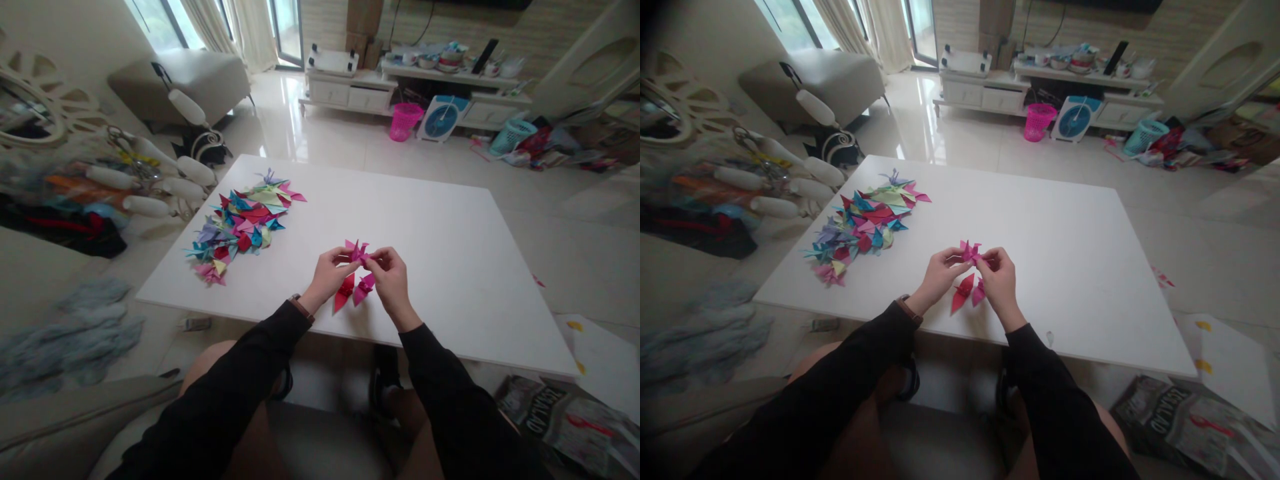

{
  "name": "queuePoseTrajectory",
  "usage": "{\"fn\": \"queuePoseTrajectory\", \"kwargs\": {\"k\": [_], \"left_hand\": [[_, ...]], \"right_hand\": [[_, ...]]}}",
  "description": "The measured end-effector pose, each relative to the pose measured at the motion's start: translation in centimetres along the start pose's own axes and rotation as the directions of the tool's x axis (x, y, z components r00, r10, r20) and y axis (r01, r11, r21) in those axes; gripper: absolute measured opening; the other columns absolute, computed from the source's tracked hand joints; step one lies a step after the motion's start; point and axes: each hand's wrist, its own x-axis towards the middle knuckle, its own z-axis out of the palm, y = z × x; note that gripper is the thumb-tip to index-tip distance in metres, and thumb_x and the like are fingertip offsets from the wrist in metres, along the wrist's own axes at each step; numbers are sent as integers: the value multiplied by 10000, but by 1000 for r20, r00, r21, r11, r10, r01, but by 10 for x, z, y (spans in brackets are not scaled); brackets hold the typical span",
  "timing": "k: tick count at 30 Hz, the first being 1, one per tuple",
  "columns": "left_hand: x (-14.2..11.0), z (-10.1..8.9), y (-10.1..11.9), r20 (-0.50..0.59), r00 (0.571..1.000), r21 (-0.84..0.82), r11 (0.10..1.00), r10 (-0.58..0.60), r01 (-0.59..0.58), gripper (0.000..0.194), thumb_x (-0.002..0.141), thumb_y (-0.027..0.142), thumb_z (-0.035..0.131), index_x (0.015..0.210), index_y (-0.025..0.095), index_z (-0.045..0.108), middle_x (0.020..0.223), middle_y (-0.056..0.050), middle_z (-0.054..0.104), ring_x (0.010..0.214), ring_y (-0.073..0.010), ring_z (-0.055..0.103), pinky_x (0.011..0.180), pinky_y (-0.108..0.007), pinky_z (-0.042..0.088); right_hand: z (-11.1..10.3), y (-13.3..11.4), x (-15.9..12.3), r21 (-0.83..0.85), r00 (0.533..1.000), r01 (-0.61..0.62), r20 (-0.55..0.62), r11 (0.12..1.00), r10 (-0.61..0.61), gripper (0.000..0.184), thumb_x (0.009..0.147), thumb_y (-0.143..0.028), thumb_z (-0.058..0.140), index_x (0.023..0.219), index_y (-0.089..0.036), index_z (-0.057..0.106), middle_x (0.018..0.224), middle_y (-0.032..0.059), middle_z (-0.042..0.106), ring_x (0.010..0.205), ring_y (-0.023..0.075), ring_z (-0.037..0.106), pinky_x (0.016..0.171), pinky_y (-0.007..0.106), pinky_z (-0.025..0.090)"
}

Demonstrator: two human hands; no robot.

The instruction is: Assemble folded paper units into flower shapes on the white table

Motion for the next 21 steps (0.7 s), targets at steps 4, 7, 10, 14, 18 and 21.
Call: {"fn": "queuePoseTrajectory", "kwargs": {"k": [4, 7, 10, 14, 18, 21], "left_hand": [[0, 0, -5, -23, 999, -3, 1000, 27, -27, 227, 725, 253, 809, 901, 132, 734, 929, -79, 759, 906, -201, 703, 938, -390, 533], [0, 0, -8, -28, 999, 2, 1000, 25, -25, 197, 719, 229, 803, 877, 137, 731, 906, -67, 759, 902, -199, 707, 944, -391, 532], [0, -2, -6, -2, 999, 53, 997, 52, -51, 173, 725, 222, 796, 863, 138, 732, 900, -71, 761, 903, -201, 710, 928, -383, 539], [3, -8, 0, 131, 991, 118, 992, 31, -46, 198, 734, 239, 793, 896, 134, 750, 894, -77, 760, 869, -194, 704, 874, -356, 543], [8, -17, 6, 338, 937, 98, 993, -93, 63, 218, 733, 235, 789, 928, 140, 767, 911, -72, 754, 845, -183, 689, 842, -330, 517], [8, -23, 12, 471, 851, 12, 966, -232, 257, 219, 733, 261, 783, 912, 136, 762, 868, -75, 730, 775, -175, 666, 774, -317, 499]], "right_hand": [[2, 6, -1, 10, 999, -34, 21, 999, 34, 271, 762, -358, 757, 815, -226, 527, 796, -24, 591, 700, 148, 587, 696, 320, 508], [2, 6, -2, -87, 1000, -28, -9, 996, 27, 285, 738, -359, 768, 861, -228, 546, 832, -8, 613, 743, 165, 594, 696, 322, 503], [-3, -1, -4, -174, 1000, -8, -30, 985, 3, 307, 729, -355, 772, 926, -227, 574, 913, 21, 647, 810, 188, 612, 691, 323, 496], [-18, -12, 0, -251, 990, 124, -39, 960, -139, 239, 788, -298, 689, 997, -222, 601, 1007, 45, 659, 865, 195, 620, 712, 329, 490], [-36, -16, 8, -316, 950, 302, 181, 900, -255, 207, 792, -178, 589, 980, -221, 664, 968, 39, 689, 909, 203, 633, 774, 345, 486], [-44, -18, 12, -266, 941, 265, 281, 927, -189, 204, 806, -178, 575, 954, -227, 707, 972, 41, 708, 956, 209, 635, 797, 347, 492]]}}
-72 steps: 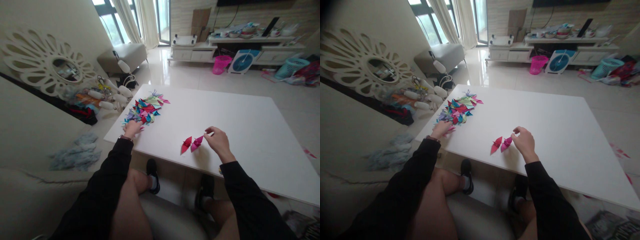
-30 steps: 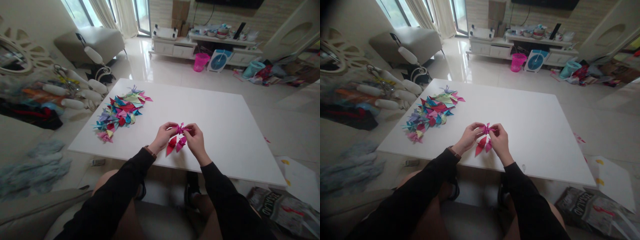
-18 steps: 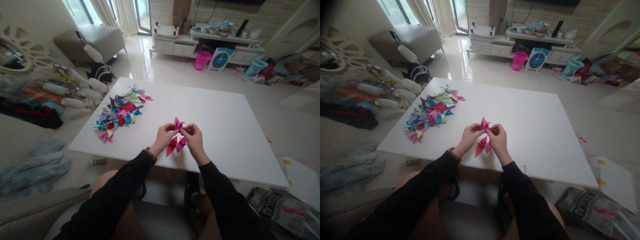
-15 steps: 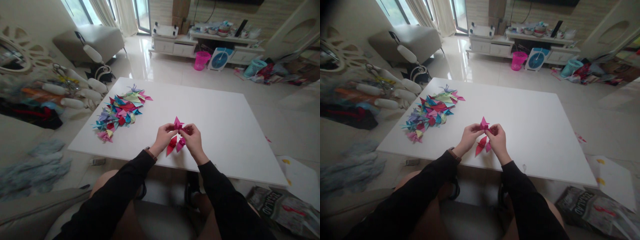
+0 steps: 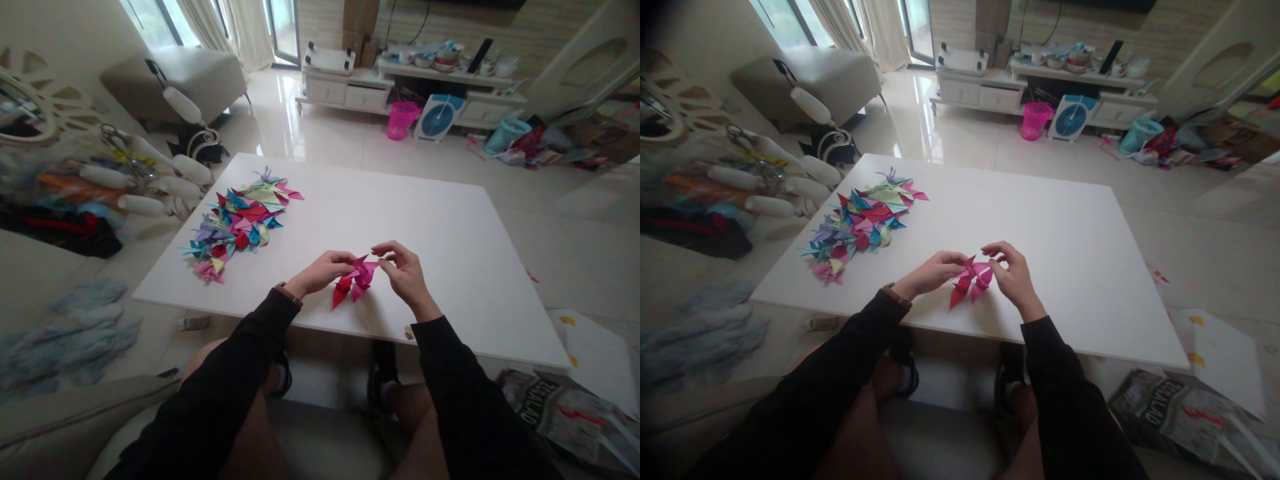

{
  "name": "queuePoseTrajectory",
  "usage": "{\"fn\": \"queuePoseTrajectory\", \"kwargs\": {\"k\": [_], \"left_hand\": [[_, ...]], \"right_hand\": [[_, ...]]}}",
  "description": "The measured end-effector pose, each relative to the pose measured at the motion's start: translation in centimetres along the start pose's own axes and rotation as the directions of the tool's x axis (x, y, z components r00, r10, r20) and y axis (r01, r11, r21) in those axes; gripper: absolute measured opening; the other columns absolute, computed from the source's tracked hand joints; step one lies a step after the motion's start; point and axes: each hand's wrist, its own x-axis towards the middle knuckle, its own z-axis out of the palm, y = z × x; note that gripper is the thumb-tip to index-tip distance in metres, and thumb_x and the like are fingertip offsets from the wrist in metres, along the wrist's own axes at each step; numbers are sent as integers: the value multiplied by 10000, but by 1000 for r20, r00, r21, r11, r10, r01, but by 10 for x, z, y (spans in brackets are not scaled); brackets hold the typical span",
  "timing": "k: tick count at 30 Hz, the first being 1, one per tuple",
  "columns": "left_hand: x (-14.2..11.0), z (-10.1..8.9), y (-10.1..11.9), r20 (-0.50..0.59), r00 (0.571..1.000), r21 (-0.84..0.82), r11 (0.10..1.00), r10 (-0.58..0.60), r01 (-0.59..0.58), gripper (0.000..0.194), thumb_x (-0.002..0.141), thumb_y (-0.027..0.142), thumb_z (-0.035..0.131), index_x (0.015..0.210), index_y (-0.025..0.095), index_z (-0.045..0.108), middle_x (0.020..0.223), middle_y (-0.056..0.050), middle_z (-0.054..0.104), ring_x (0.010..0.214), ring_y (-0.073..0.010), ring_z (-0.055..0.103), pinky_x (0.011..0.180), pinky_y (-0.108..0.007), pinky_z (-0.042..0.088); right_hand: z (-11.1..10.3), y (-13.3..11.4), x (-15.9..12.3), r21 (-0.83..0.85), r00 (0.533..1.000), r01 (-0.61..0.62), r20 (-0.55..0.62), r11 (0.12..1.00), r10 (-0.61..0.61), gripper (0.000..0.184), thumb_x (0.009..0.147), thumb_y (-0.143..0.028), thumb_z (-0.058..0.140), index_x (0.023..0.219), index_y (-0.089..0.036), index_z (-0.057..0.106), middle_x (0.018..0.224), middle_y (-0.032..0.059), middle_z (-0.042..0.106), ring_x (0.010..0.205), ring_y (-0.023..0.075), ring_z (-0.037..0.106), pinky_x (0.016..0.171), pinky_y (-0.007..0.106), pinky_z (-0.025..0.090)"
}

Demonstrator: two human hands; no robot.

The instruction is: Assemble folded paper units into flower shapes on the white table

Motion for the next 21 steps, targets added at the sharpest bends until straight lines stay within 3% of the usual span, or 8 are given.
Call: {"fn": "queuePoseTrajectory", "kwargs": {"k": [4, 8, 11, 13, 15, 17, 19, 21], "left_hand": [[-7, -1, 6, 167, 972, -118, 975, -165, 186, 295, 723, 286, 816, 972, 153, 733, 908, -93, 721, 792, -182, 668, 763, -312, 498], [-11, -1, 8, 210, 948, -163, 947, -240, 276, 379, 708, 284, 853, 1034, 189, 682, 890, -75, 728, 804, -176, 683, 779, -306, 509], [-9, -3, 7, 194, 943, -147, 942, -271, 302, 382, 731, 291, 831, 1061, 176, 678, 868, -75, 720, 785, -175, 686, 768, -307, 521], [-5, -7, 4, 102, 959, -115, 955, -264, 275, 343, 782, 318, 766, 1070, 158, 671, 889, -93, 717, 761, -176, 682, 753, -321, 531], [0, -15, -1, -87, 974, 4, 978, -209, 210, 291, 815, 309, 691, 1054, 146, 659, 924, -103, 710, 728, -161, 664, 735, -320, 531], [3, -23, -7, -249, 963, 257, 952, -101, 166, 268, 784, 235, 662, 1039, 154, 656, 973, -93, 697, 724, -149, 641, 717, -303, 522], [3, -29, -15, -264, 964, 533, 829, -26, 168, 343, 710, 150, 665, 1052, 173, 667, 1035, -84, 682, 776, -164, 637, 720, -296, 518], [1, -31, -21, -180, 982, 710, 684, -54, 168, 463, 644, 93, 676, 1098, 184, 676, 1092, -89, 669, 847, -192, 643, 745, -296, 520]], "right_hand": [[-5, -2, 1, 42, 982, -20, 190, 999, 12, 202, 842, -246, 641, 1019, -248, 739, 1054, 45, 715, 1010, 212, 631, 860, 372, 502], [-5, -6, -1, 80, 914, -12, 406, 997, -22, 151, 866, -298, 678, 972, -240, 769, 979, 44, 716, 943, 197, 646, 877, 381, 507], [-6, -6, -1, 95, 899, -10, 437, 995, -33, 127, 866, -319, 700, 911, -233, 782, 942, 45, 712, 895, 190, 650, 851, 373, 511], [-11, -5, -1, 61, 922, -19, 388, 998, -6, 129, 869, -325, 696, 881, -223, 775, 901, 43, 721, 853, 187, 655, 812, 362, 513], [-18, 0, -2, -23, 959, -29, 282, 999, 34, 136, 868, -324, 687, 869, -210, 762, 882, 47, 736, 804, 182, 651, 764, 347, 509], [-29, 7, -4, -136, 985, -39, 160, 990, 61, 126, 855, -304, 683, 860, -198, 750, 877, 52, 747, 744, 171, 636, 714, 331, 499], [-39, 15, -8, -262, 991, -58, 104, 963, 88, 103, 831, -270, 683, 851, -193, 750, 854, 49, 751, 688, 163, 618, 674, 318, 485], [-48, 23, -14, -380, 980, -76, 144, 922, 140, 86, 807, -237, 684, 826, -198, 758, 823, 43, 754, 665, 161, 614, 657, 309, 471]]}}
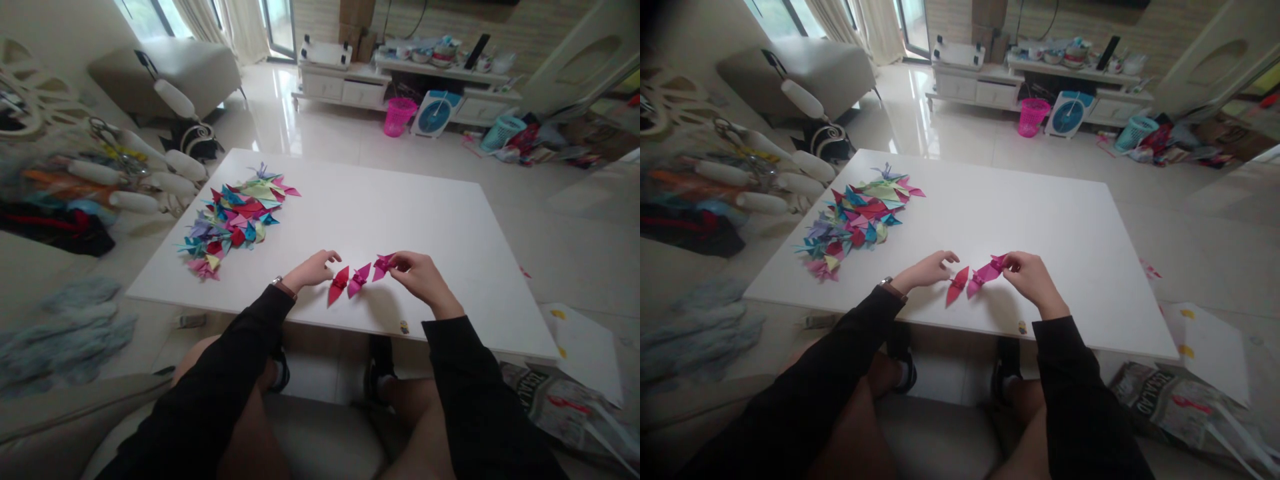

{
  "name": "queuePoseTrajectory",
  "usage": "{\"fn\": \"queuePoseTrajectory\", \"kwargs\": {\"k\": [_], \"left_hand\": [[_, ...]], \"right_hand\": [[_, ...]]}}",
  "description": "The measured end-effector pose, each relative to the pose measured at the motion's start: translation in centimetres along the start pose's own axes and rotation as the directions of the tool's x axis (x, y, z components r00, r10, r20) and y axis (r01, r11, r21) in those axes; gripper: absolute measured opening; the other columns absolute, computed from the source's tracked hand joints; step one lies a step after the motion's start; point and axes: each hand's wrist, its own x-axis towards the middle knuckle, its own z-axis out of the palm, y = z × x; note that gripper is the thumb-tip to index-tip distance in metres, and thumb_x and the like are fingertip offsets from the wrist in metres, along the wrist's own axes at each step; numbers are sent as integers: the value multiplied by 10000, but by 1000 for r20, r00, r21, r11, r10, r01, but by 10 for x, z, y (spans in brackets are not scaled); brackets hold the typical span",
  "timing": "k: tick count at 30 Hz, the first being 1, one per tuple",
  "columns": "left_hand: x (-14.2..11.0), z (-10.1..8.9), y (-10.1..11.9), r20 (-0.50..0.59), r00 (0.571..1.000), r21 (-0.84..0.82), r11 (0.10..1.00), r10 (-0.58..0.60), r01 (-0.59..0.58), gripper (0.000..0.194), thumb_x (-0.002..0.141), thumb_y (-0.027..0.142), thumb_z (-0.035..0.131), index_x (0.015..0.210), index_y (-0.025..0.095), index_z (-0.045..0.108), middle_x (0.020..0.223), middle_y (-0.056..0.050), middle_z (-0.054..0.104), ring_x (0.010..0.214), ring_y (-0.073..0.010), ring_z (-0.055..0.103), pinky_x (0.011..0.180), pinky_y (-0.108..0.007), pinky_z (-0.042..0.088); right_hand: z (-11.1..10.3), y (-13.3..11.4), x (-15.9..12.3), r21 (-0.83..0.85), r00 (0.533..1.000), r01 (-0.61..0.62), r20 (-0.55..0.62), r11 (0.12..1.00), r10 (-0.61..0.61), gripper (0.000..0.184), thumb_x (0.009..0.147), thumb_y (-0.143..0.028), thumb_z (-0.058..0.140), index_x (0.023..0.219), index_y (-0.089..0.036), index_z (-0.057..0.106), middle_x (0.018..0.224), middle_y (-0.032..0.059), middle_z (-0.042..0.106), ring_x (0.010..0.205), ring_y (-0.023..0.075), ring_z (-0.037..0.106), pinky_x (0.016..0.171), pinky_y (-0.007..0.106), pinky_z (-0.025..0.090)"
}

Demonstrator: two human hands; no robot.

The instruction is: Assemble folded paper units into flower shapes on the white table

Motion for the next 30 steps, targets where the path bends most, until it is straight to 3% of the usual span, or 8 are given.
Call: {"fn": "queuePoseTrajectory", "kwargs": {"k": [3, 8, 13, 18, 23, 30], "left_hand": [[-5, 9, -2, 112, 994, 169, 985, 6, -25, 588, 605, 59, 696, 1179, 180, 663, 1075, -97, 664, 904, -220, 642, 774, -292, 513], [-7, 24, -2, 89, 996, 251, 967, 23, -45, 445, 648, 109, 740, 1087, 170, 695, 989, -93, 669, 877, -233, 637, 774, -304, 496], [-2, 34, -8, 95, 995, 201, 979, 14, -33, 263, 665, 86, 712, 912, 170, 677, 904, -58, 698, 780, -196, 635, 726, -289, 480], [-3, 42, -8, 40, 998, 162, 986, 39, -45, 211, 704, 137, 725, 890, 180, 635, 913, -57, 706, 798, -203, 643, 717, -299, 472], [-6, 47, -4, 13, 998, 159, 986, 56, -58, 281, 703, 122, 726, 942, 190, 594, 922, -51, 703, 815, -213, 650, 716, -307, 466], [-8, 43, -5, -8, 1000, 113, 993, 16, -15, 378, 656, 105, 775, 951, 207, 562, 907, -38, 695, 822, -213, 649, 711, -299, 464]], "right_hand": [[1, 11, -9, -129, 981, -42, 184, 991, 65, 102, 796, -210, 681, 804, -214, 783, 794, 37, 762, 679, 170, 642, 644, 294, 455], [19, 13, -16, -269, 921, -56, 357, 961, 153, 125, 792, -203, 697, 811, -242, 814, 743, 41, 768, 671, 185, 674, 623, 288, 433], [36, 4, -15, -346, 911, -15, 383, 938, 156, 143, 807, -208, 682, 787, -262, 813, 762, 42, 776, 691, 189, 683, 621, 280, 407], [45, -6, -15, -439, 927, -29, 324, 898, 188, 166, 815, -178, 661, 760, -255, 797, 759, 59, 768, 720, 204, 684, 622, 282, 382], [52, -8, -14, -434, 929, -70, 299, 898, 216, 166, 856, -300, 688, 732, -227, 770, 764, 83, 758, 713, 214, 680, 623, 288, 389], [51, -3, -14, -448, 930, -102, 274, 888, 245, 209, 812, -390, 750, 704, -220, 692, 754, 70, 736, 704, 206, 657, 596, 283, 364]]}}
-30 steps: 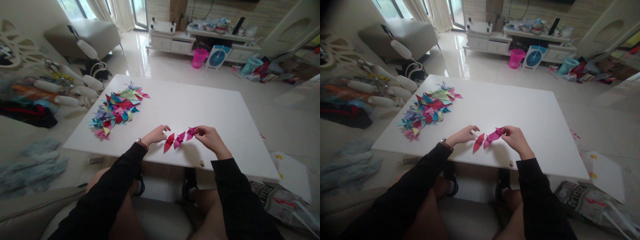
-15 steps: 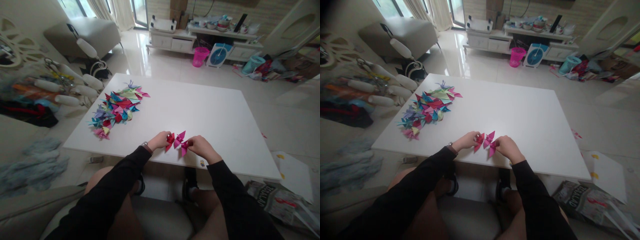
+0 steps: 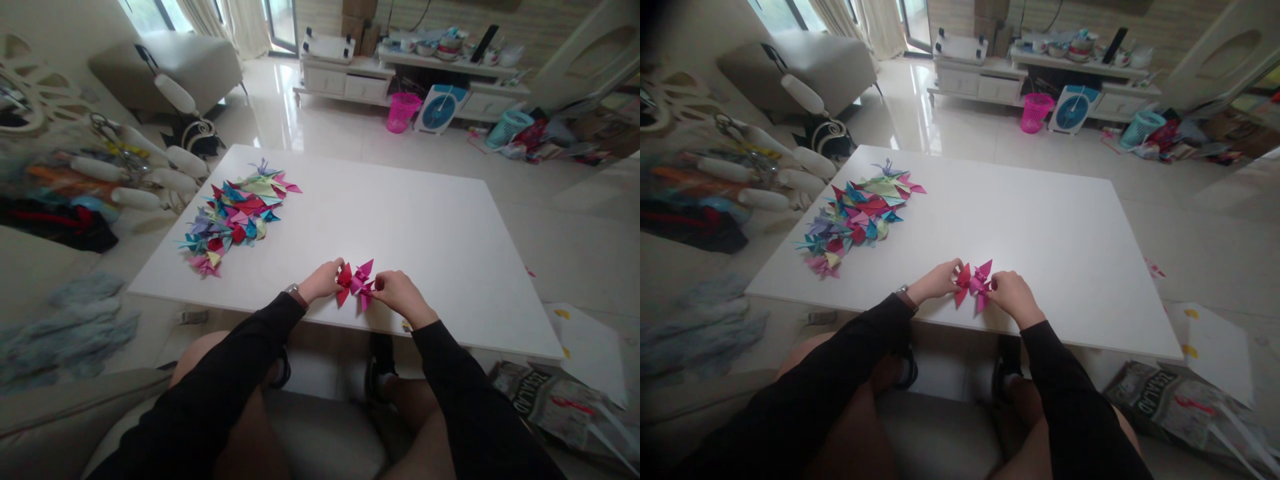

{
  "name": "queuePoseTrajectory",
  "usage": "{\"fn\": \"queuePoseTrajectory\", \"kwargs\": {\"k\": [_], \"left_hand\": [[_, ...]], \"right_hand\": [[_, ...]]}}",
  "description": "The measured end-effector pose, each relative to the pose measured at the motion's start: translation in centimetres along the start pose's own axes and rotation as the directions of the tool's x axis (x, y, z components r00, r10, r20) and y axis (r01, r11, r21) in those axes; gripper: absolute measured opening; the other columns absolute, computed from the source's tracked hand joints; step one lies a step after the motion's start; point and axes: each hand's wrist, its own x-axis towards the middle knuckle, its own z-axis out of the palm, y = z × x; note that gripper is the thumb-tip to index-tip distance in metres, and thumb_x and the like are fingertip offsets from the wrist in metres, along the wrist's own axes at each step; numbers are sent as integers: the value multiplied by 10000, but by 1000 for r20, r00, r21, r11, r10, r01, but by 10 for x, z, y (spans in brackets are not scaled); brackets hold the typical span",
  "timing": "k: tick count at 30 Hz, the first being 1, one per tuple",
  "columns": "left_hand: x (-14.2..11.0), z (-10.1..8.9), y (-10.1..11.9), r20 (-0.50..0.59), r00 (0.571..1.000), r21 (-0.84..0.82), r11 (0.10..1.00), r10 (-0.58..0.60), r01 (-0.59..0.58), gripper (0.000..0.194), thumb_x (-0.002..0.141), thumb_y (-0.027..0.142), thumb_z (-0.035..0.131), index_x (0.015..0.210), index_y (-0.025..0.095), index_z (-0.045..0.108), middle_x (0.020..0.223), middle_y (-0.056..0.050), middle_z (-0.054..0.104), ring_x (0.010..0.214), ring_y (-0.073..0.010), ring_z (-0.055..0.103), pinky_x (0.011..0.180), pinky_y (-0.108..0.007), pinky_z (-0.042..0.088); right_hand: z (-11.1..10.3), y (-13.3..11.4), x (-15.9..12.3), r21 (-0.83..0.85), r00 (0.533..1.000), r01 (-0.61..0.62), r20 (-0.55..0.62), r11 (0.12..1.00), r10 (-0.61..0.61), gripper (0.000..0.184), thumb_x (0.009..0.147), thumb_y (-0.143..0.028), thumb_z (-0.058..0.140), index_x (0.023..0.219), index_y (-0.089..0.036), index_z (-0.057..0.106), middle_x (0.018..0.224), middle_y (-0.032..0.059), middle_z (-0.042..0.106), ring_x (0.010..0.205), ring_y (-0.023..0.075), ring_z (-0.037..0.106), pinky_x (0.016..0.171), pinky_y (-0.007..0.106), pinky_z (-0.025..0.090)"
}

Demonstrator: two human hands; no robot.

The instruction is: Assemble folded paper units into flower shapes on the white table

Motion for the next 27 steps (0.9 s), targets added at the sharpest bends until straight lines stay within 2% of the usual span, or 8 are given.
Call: {"fn": "queuePoseTrajectory", "kwargs": {"k": [6, 9, 12, 16, 19, 22, 24, 27], "left_hand": [[-4, 5, 3, 14, 1000, -11, 1000, 10, -10, 323, 705, 150, 754, 945, 188, 542, 904, -58, 668, 776, -214, 620, 701, -317, 459], [-4, 0, 1, 21, 1000, 29, 1000, 1, -2, 450, 667, 126, 774, 1054, 168, 548, 996, -87, 650, 872, -242, 630, 752, -330, 476], [-5, -14, -2, 14, 999, 91, 995, -49, 48, 601, 647, 56, 746, 1199, 147, 525, 1128, -135, 610, 982, -258, 633, 816, -334, 490], [-10, -45, -8, -113, 979, 191, 963, -171, 191, 542, 758, 90, 656, 1277, 130, 506, 1229, -180, 563, 1036, -254, 629, 901, -350, 488], [-21, -75, -20, -326, 897, 281, 875, -300, 395, 474, 842, 255, 641, 1282, 127, 516, 1281, -201, 545, 1185, -302, 577, 996, -392, 455], [-39, -106, -40, -520, 740, 331, 698, -426, 635, 547, 852, 418, 635, 1296, 118, 525, 1354, -236, 517, 1320, -384, 472, 1052, -461, 413], [-52, -125, -56, -584, 647, 318, 595, -490, 738, 601, 852, 471, 612, 1312, 94, 526, 1384, -265, 500, 1337, -414, 454, 1075, -493, 382], [-70, -148, -80, -582, 565, 276, 511, -585, 814, 671, 842, 519, 580, 1360, 97, 518, 1436, -284, 468, 1360, -455, 432, 1088, -544, 346]], "right_hand": [[4, 2, 0, 14, 999, -36, -2, 999, 36, 255, 762, -319, 766, 910, -214, 586, 772, 46, 701, 679, 196, 615, 564, 266, 317], [2, 8, -1, 32, 996, -58, 62, 998, 56, 282, 739, -245, 750, 937, -216, 551, 782, 39, 694, 675, 185, 606, 568, 259, 313], [-4, 15, -1, 5, 995, -40, 89, 999, 39, 189, 777, -156, 642, 933, -217, 554, 832, 58, 706, 717, 189, 622, 597, 268, 326], [-14, 19, 3, -82, 996, -87, 4, 993, 87, 176, 846, -158, 517, 989, -218, 600, 946, 106, 721, 792, 229, 644, 624, 306, 336], [-18, 18, 6, -48, 990, -120, -75, 992, 116, 241, 869, -196, 502, 1082, -224, 610, 1031, 101, 727, 866, 243, 658, 662, 315, 366], [-20, 14, 7, -23, 988, -120, -103, 993, 117, 272, 878, -263, 519, 1133, -235, 608, 1052, 76, 729, 900, 239, 660, 692, 312, 387], [-20, 13, 8, -18, 989, -107, -106, 994, 105, 274, 878, -297, 525, 1131, -238, 614, 1049, 66, 730, 900, 234, 658, 700, 311, 393], [-20, 12, 8, -13, 989, -96, -112, 995, 94, 267, 878, -330, 525, 1103, -232, 631, 1039, 69, 730, 889, 235, 654, 692, 318, 393]]}}
